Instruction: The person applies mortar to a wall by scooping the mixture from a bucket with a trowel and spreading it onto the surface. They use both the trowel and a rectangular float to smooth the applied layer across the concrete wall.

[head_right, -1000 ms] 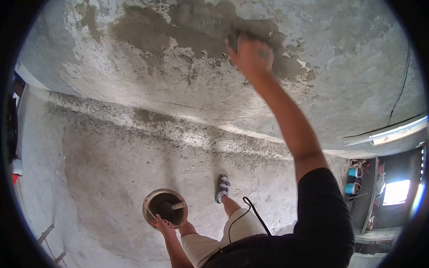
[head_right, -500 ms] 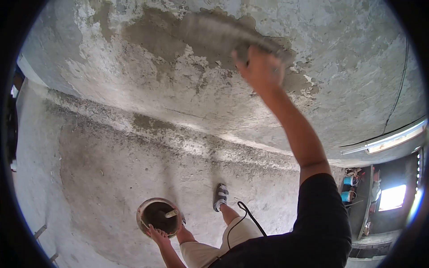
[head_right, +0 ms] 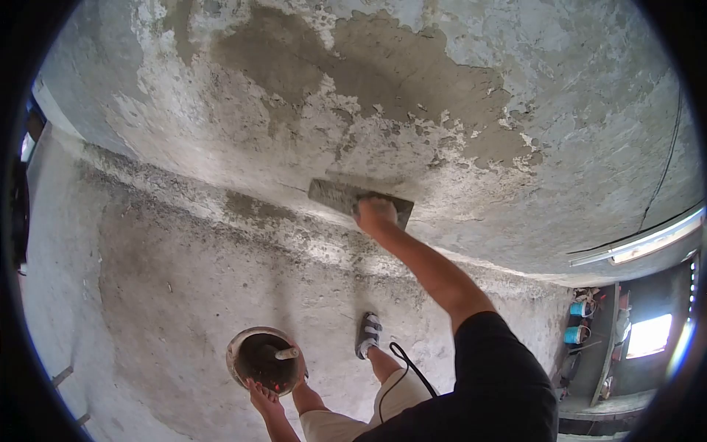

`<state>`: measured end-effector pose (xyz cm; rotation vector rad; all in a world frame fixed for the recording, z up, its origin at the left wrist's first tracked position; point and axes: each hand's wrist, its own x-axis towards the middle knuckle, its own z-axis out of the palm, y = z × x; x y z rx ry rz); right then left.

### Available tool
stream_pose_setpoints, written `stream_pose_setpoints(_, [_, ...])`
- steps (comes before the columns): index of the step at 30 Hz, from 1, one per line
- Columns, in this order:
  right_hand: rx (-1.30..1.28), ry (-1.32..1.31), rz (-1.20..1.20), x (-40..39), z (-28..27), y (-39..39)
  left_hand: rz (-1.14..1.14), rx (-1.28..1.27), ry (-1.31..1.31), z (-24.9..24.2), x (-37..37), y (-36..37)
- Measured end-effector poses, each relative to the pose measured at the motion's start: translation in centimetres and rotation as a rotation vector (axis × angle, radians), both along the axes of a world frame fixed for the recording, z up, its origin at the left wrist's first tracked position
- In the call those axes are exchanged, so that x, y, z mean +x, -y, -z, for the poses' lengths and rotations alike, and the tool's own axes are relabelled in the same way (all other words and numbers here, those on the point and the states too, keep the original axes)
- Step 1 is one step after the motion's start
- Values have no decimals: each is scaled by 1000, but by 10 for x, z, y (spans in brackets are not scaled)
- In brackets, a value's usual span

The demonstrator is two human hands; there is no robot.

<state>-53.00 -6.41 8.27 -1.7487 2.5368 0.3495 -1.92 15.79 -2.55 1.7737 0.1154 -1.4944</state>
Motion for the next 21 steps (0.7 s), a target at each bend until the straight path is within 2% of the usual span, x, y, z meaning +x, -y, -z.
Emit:
stream_pose_setpoints(1, [-103, -9, -3, 18, -41, -10, 7, 15, 1, -2, 3, -3])
stream_pose_setpoints(3, [-134, -88, 64, 19, -121, 7, -9, 15, -20, 0, -4, 5])
stream_pose_setpoints(4, [-459, -304, -154, 5, -152, 12, -12, 11, -33, 4, -10, 9])
stream_pose_setpoints(5, [-444, -327, -40, 8, -203, 22, 6, 31, -33, 7, -9, 11])
stream_pose_setpoints(6, [-625, -432, -114, -3, -240, 35, 25, 51, -31, 9, -9, 13])
stream_pose_setpoints(7, [-808, -537, -190, -13, -265, 48, 27, 51, -29, 13, -12, 16])
stream_pose_setpoints(9, [-774, -478, -100, -11, -283, 66, 62, 103, 1, 15, -23, 19])
stream_pose_setpoints(10, [-740, -423, -12, -9, -281, 71, 72, 100, 17, 12, -28, 21])
stream_pose_setpoints(12, [-576, -492, -16, -13, -224, 73, 68, 110, 29, 11, -26, 21])
stream_pose_setpoints(14, [-353, -751, -71, -33, -110, 77, 63, 111, 36, 16, -20, 17])
stream_pose_setpoints(15, [-116, -850, -146, -20, -66, 71, 37, 95, 13, 24, -11, 11])
stream_pose_setpoints(16, [-75, -293, -128, -19, -33, 65, 10, 75, -12, 29, -7, 5])
stream_pose_setpoints(17, [15, -123, -47, -11, -2, 53, 17, 64, -19, 21, -5, -1])
stream_pose_setpoints(18, [94, -73, 34, -5, 18, 41, -10, 24, 17, 4, -6, 1])
stream_pose_setpoints(19, [152, -64, 3, -4, 23, 29, -39, -25, 46, -3, -9, 10])
stream_pose_setpoints(20, [80, 43, -12, 6, -3, 13, -30, -47, 35, -5, -4, 11])
stream_pose_setpoints(21, [20, 8, 31, 9, -24, 3, -5, -56, 30, -7, 3, 6])
